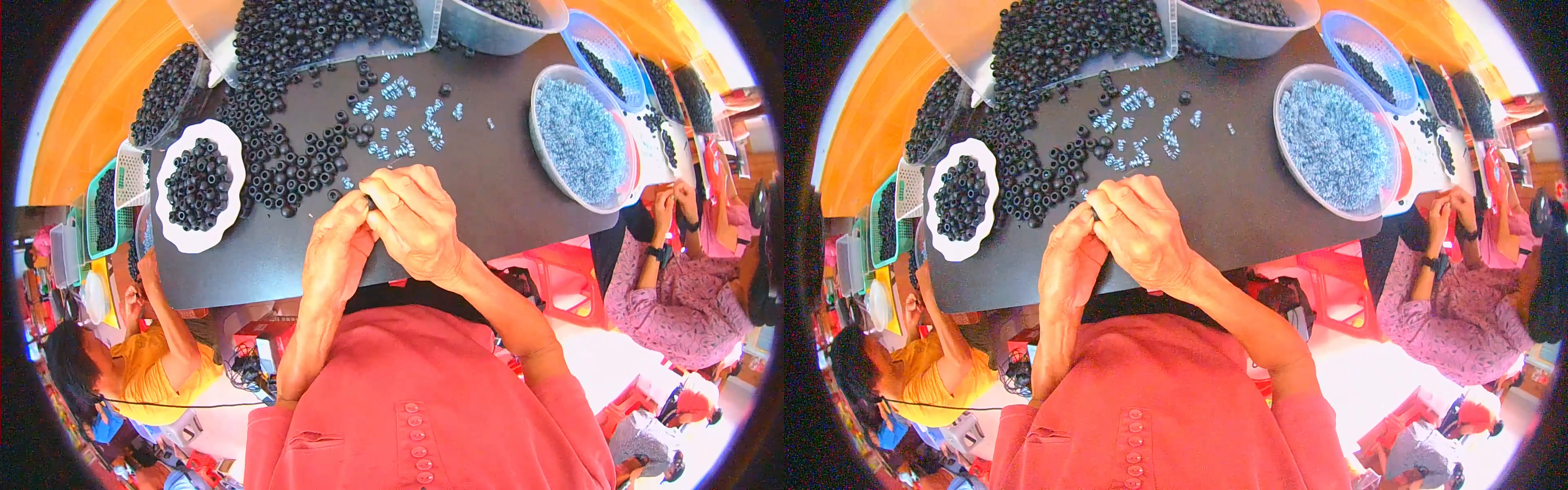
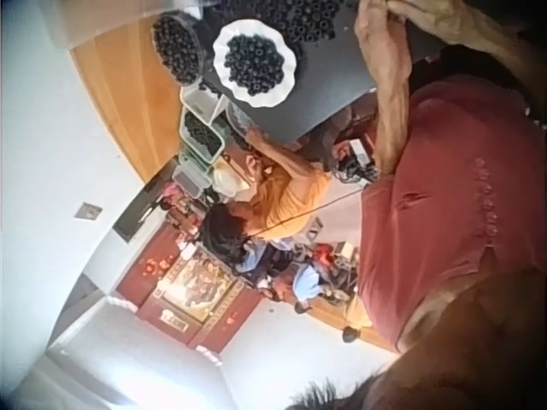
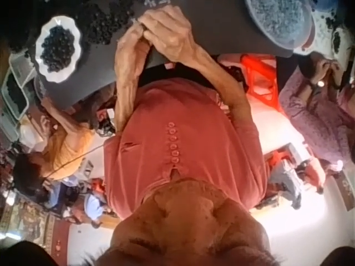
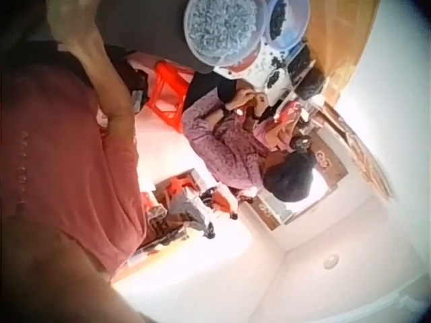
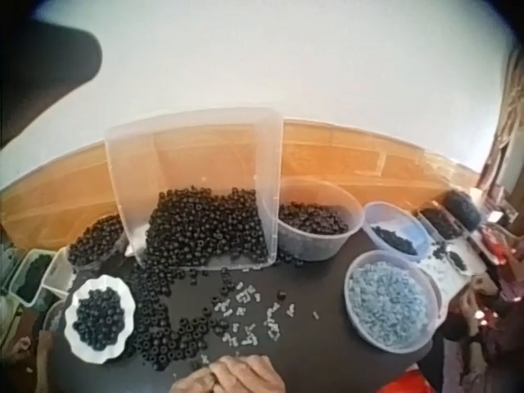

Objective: The person assembles small plastic and rubber components by hand, inserting blue plastic beads into black rubber rings at a workbench.

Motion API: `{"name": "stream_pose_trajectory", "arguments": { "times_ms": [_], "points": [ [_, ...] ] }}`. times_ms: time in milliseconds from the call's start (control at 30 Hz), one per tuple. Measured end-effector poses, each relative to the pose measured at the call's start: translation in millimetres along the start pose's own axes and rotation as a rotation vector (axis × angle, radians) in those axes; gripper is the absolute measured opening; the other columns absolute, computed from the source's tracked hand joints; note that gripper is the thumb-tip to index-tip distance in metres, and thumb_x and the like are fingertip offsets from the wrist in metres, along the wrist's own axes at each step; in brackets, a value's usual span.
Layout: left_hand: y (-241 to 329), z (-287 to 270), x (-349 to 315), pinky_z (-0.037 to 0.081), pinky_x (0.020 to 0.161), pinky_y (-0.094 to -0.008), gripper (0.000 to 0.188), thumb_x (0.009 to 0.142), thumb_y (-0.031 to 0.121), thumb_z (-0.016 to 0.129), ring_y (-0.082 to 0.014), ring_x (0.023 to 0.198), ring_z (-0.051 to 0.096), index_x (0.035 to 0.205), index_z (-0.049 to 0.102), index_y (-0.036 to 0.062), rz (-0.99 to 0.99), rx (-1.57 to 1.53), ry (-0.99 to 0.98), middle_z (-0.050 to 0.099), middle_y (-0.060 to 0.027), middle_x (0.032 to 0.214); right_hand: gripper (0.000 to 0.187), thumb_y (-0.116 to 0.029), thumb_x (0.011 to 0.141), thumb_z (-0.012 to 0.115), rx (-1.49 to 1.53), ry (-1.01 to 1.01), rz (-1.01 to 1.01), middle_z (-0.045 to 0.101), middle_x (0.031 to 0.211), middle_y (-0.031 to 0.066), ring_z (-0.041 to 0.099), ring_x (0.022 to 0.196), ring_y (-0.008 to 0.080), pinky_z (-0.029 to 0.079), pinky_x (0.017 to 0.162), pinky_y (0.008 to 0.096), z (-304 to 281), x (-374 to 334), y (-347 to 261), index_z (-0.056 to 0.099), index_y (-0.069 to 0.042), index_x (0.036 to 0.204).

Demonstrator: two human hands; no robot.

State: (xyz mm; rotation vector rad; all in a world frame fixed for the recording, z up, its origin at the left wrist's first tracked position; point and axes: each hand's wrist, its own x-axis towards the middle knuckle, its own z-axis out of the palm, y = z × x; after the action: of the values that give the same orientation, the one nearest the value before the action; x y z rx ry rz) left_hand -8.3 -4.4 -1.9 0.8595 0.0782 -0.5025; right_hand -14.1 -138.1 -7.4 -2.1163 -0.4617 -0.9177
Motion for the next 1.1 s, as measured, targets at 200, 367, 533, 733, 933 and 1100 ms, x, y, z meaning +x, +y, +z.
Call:
{"name": "stream_pose_trajectory", "arguments": {
  "times_ms": [200,367,533,733,933,1100],
  "points": [
    [5.6,-1.1,-1.4,0.046,0.090,-0.0301,0.028,0.097,0.011,0.049,-0.0139,0.099,0.057,0.120,0.056,-0.0032,0.027,0.031,-0.095,0.062,-0.0073,0.106,0.040,0.003,0.063,0.071,0.123,0.007,0.039,0.064,0.099,0.0117,0.060,0.083,0.0260,0.047,0.075,0.0353,-1.5,2.0,3.9,0.064,-0.001,0.102],
    [21.1,-8.6,-6.4,0.046,0.081,-0.0229,0.023,0.096,0.008,0.053,-0.0094,0.088,0.060,0.117,0.059,0.0006,0.246,0.527,-0.010,0.066,-0.0040,0.093,0.038,0.002,0.069,0.071,0.228,-0.057,0.139,0.063,0.102,0.0085,0.060,0.089,0.0274,0.048,0.079,0.0364,-2.2,3.4,1.0,0.064,-0.004,0.106],
    [21.1,-16.9,-11.2,0.045,0.069,-0.0210,0.020,0.093,0.006,0.056,-0.0056,0.079,0.055,0.112,0.059,0.0008,0.368,0.792,0.038,0.066,-0.0025,0.088,0.027,0.005,0.077,0.066,0.313,-0.062,0.204,0.067,0.089,0.0116,0.064,0.073,0.0184,0.052,0.066,0.0276,-4.6,-1.0,-0.1,0.065,-0.001,0.103],
    [23.2,-4.0,-14.3,0.045,0.061,-0.0237,0.021,0.088,0.004,0.060,-0.0076,0.068,0.053,0.109,0.059,0.0007,0.496,1.049,0.033,0.060,-0.0041,0.075,0.022,0.006,0.075,0.067,0.360,-0.080,0.234,0.066,0.088,0.0113,0.064,0.073,0.0176,0.051,0.064,0.0273,-3.8,-0.9,1.0,0.065,0.000,0.096],
    [19.0,-8.3,-10.2,0.045,0.060,-0.0240,0.020,0.089,0.005,0.060,-0.0078,0.066,0.053,0.108,0.059,0.0006,0.538,1.072,0.027,0.058,-0.0042,0.073,0.023,0.006,0.072,0.069,0.335,-0.077,0.268,0.066,0.088,0.0087,0.065,0.074,0.0192,0.053,0.063,0.0282,-4.6,-0.3,-0.8,0.065,-0.005,0.092],
    [23.6,-13.1,-6.9,0.045,0.064,-0.0228,0.014,0.093,0.006,0.057,-0.0080,0.069,0.054,0.104,0.060,-0.0006,0.264,0.899,-0.052,0.060,-0.0003,0.077,0.023,0.008,0.072,0.069,0.343,-0.070,0.232,0.066,0.087,0.0092,0.065,0.073,0.0169,0.052,0.064,0.0268,-5.9,-2.4,1.0,0.065,-0.003,0.091]
  ]
}}
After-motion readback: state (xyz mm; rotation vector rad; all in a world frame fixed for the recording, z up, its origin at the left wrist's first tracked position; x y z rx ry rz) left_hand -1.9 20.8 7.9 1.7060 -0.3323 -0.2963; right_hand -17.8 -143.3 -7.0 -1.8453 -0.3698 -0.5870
